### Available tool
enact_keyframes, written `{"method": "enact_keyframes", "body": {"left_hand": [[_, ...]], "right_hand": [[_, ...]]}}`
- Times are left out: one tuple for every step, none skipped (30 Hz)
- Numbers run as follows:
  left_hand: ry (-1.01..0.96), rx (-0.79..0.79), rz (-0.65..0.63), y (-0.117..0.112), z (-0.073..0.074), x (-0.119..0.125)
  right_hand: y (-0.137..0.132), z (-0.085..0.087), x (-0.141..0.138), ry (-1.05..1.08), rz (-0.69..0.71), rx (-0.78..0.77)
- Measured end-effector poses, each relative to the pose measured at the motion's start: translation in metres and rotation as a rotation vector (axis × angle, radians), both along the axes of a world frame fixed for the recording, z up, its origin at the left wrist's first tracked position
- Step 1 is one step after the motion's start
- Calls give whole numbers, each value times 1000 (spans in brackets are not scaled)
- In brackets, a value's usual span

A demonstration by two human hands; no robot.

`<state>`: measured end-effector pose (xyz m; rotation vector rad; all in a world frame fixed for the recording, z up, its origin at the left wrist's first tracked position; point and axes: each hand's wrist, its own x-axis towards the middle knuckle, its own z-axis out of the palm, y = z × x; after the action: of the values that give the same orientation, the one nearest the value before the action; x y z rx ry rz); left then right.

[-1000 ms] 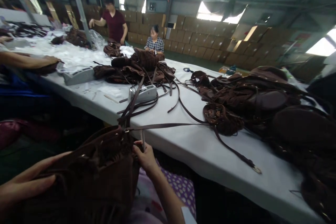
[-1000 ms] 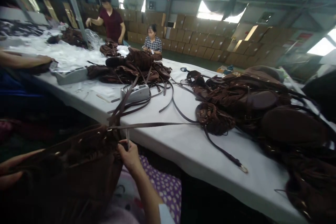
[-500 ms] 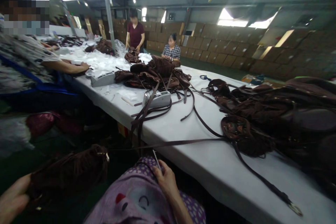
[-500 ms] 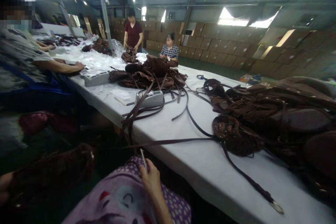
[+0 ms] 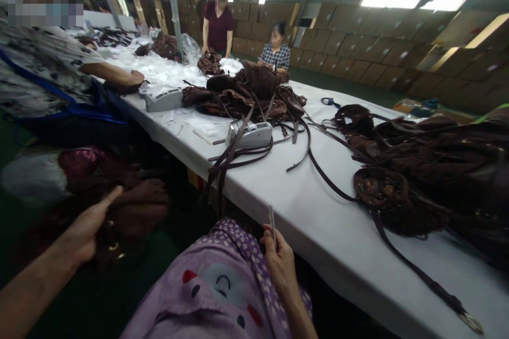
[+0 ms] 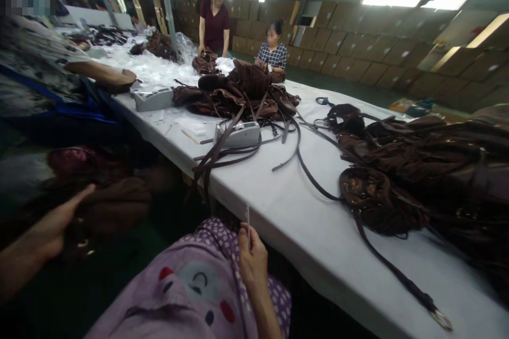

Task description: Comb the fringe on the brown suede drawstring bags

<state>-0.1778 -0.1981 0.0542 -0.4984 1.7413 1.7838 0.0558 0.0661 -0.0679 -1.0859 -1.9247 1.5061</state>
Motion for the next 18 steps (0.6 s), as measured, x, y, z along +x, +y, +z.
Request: {"method": "enact_keyframes", "body": {"left_hand": [[-27,10,-93,13,-8,7],[-67,25,-247,28,-17,16],[-114,45,-358,45,-24,28],[-175,94,-460,63,-31,42],[-241,174,-549,80,-35,56],[-315,261,-621,96,-39,71],[-392,345,-691,111,-41,85],[-468,406,-756,124,-41,97],[-534,438,-817,135,-41,108],[-583,446,-868,145,-40,117],[-615,437,-912,154,-39,124],[-626,413,-946,162,-38,129],[-621,385,-966,169,-38,132],[-604,361,-978,174,-39,135],[-573,339,-983,178,-40,137],[-551,313,-989,181,-42,138],[-546,291,-997,183,-44,139],[-555,271,-1007,184,-46,141]], "right_hand": [[1,12,4,0,-6,5],[1,24,10,-2,-15,7],[1,34,17,-6,-23,12],[1,43,24,-10,-26,26],[-1,50,32,-13,-22,50],[-3,55,39,-17,-13,79],[-6,57,46,-24,-1,101],[-9,58,51,-35,12,108],[-13,56,56,-49,22,97],[-17,52,60,-56,30,67],[-22,48,64,-55,32,24],[-26,43,68,-48,27,-19],[-31,38,71,-41,12,-43],[-35,33,75,-36,-12,-40],[-38,29,79,-38,-38,-13],[-39,26,84,-49,-66,32],[-39,24,89,-63,-95,84],[-36,23,95,-73,-127,125]]}}
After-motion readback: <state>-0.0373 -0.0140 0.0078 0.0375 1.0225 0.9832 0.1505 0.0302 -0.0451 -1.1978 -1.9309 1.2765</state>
